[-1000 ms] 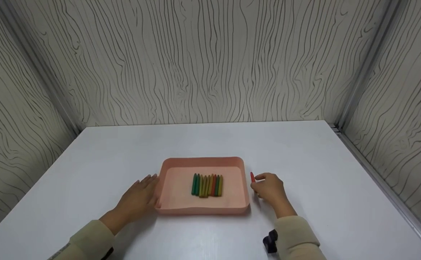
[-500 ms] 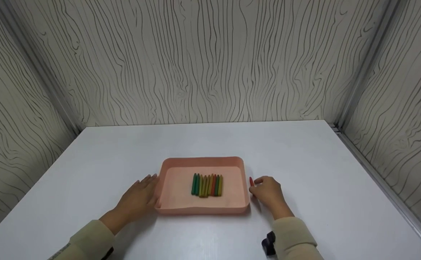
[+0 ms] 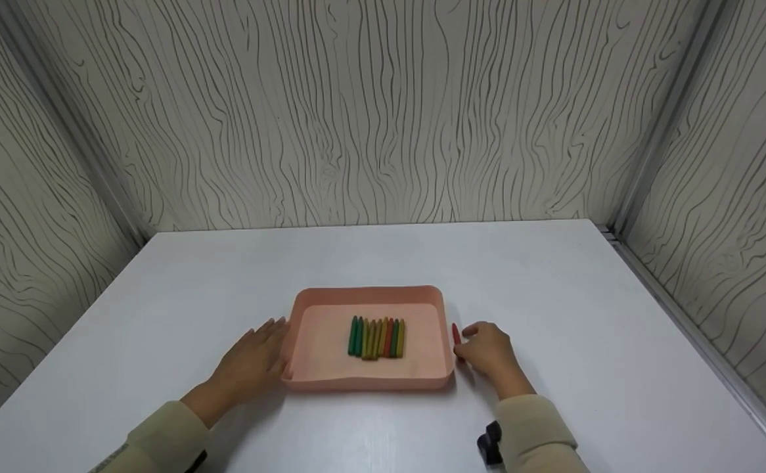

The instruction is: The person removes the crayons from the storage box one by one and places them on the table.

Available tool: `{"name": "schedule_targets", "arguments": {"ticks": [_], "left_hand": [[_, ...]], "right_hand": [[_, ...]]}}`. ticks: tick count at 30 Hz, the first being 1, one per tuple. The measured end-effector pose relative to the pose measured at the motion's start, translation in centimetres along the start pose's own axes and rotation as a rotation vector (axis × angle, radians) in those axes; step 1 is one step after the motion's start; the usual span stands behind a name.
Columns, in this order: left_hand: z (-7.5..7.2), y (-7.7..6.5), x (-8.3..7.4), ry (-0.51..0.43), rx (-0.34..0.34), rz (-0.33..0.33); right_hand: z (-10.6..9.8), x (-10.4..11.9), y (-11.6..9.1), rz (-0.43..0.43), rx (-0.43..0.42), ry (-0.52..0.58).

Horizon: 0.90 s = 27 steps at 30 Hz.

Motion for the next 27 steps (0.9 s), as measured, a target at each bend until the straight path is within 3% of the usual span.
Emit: {"name": "schedule_targets", "arguments": {"ticks": [5, 17, 22, 27], "left_hand": [[0.0, -0.1, 0.0, 0.003, -0.009, -0.006], [0.2, 0.1, 0.1, -0.011, 0.021, -0.034], [0.2, 0.1, 0.1, -0.014, 0.025, -0.038], [0.3, 0.2, 0.0, -0.006, 0.020, -0.031]], "right_hand": [[-0.4, 0.1, -0.1, -0.024, 0.018, -0.024], [-1.3, 0.3, -0.7, -0.249, -0.087, -0.308], [-1.6, 0.2, -0.8, -0.265, -0.162, -0.473], [-2.3, 0.4, -0.8, -0.265, -0.203, -0.548]]}}
Point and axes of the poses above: each hand's wrist, its own y-axis towards the middle knuckle, its own z-axis out of the palm, x = y × z, the point moved 1 cm from there along y, towards the middle knuckle, and after that the axes turned 11 degrees about -z, right-handed, at the moved point
